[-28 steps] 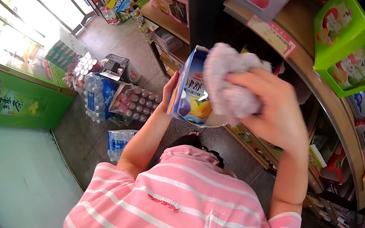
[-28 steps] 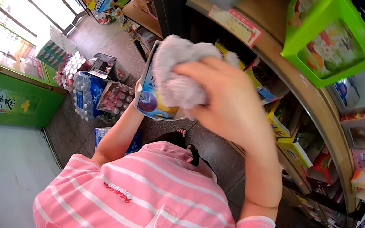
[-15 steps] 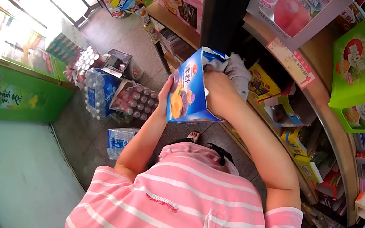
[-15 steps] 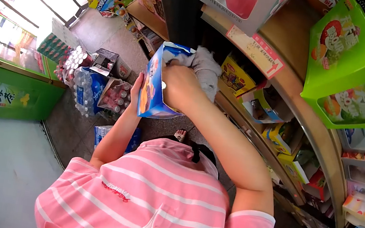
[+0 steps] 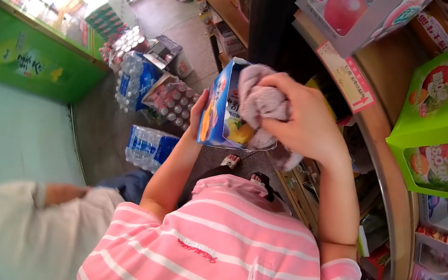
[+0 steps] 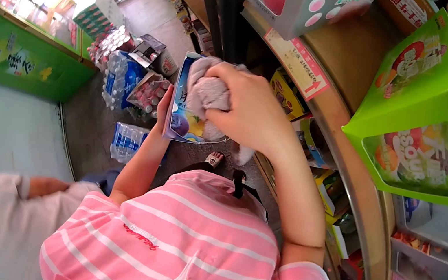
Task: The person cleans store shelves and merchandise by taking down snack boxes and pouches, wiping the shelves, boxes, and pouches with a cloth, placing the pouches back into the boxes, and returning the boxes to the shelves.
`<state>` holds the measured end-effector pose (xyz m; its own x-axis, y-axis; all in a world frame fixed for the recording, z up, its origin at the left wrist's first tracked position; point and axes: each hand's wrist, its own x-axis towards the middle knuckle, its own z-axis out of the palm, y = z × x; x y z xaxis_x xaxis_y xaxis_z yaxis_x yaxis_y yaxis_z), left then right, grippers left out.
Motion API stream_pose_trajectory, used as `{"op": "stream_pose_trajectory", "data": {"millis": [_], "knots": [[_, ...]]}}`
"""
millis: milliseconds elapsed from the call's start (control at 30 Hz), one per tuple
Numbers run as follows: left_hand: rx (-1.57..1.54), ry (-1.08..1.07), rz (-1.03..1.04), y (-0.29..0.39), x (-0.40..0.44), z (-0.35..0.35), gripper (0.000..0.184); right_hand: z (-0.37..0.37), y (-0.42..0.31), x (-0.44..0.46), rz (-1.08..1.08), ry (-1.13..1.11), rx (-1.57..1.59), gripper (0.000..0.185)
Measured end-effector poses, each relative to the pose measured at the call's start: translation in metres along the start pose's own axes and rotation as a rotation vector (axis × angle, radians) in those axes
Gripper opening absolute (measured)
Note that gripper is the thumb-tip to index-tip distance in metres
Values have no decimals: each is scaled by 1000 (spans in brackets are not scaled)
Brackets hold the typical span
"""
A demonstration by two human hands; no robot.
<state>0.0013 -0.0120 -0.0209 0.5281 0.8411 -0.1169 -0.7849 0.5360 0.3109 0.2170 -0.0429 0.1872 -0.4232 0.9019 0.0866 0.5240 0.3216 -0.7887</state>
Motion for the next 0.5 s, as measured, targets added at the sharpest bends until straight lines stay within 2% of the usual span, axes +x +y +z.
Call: {"op": "stream_pose_trajectory", "data": {"millis": [33,67,100,133,167,233,300,367,400,433,500], "knots": [[-33,-45,15,-7,-4,3,59,-1,-2,-9,-13,-21,1,42],[-135,-114,-30,-10,-5,5,61,-1,-3,-16,-25,117,-63,42],[-208,-271,-58,-15,-6,9,63,1,-5,-23,-38,257,-123,41],[-275,-325,-54,-23,-10,13,64,9,2,-28,-151,411,-193,40],[-339,-377,-54,-29,-15,20,65,11,0,-35,-161,397,-186,40],[-309,-382,-17,-39,-27,23,66,12,-6,-49,-21,423,-241,42],[-274,-395,14,-46,-35,18,66,13,-7,-55,-30,408,-238,43],[-257,-289,3,-51,-45,11,67,15,-4,-56,-193,294,-285,41],[-302,-375,31,-56,-47,20,67,18,-2,-53,-271,216,-300,40],[-232,-287,69,-59,-52,14,65,23,3,-50,-278,209,-295,40],[-88,-95,102,-62,-57,13,60,37,12,-41,-282,-147,-287,37]]}}
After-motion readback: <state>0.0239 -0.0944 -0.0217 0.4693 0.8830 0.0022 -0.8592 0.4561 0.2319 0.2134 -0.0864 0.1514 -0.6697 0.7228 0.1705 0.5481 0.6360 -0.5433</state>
